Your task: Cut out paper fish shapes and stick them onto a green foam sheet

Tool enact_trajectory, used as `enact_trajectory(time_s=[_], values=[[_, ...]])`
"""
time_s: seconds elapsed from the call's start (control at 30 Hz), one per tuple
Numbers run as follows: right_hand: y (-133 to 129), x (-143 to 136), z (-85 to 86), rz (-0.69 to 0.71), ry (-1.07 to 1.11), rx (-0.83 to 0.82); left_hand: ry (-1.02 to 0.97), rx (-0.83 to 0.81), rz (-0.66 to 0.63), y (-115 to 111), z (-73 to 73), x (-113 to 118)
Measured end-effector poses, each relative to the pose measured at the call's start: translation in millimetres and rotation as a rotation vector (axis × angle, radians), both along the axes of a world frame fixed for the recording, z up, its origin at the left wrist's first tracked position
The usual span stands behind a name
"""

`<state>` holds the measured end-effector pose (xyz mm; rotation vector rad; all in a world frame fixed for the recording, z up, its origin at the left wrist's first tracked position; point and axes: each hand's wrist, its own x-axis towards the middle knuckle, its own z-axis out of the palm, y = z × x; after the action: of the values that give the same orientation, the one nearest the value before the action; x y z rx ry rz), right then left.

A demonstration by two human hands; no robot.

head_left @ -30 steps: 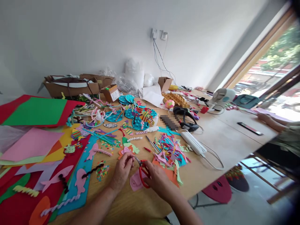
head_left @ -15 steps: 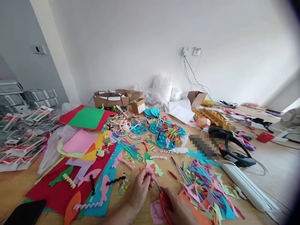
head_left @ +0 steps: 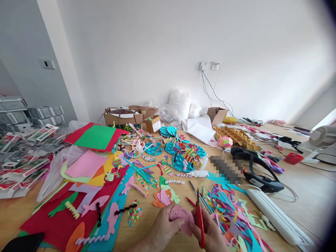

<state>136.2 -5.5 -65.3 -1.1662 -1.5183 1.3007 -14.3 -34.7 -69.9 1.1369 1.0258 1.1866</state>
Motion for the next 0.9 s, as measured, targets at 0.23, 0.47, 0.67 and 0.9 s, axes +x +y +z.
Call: enact_trajectory(time_s=[0.23, 0.47, 0.67, 0.9], values=[[11.2, 9.4, -3.2, 0.128, 0.003, -0.083, 0.205, -0.065, 0.034, 4.3, 10.5, -3.3], [20.7, 18.4, -0.2, 0.206, -0.134, -0.025, 0.42, -0.099, 0.003, 1.3, 33.2, -8.9], [7.7, 22.9, 6.7, 0.183, -0.243, 0.008, 0.548, -0.087, 0.027, -6.8, 30.3, -10.2], [-2.1, 32.0, 6.6, 0.01, -0.103, 0.037, 0.513, -0.042, 0.017, -7.9, 36.7, -15.8]])
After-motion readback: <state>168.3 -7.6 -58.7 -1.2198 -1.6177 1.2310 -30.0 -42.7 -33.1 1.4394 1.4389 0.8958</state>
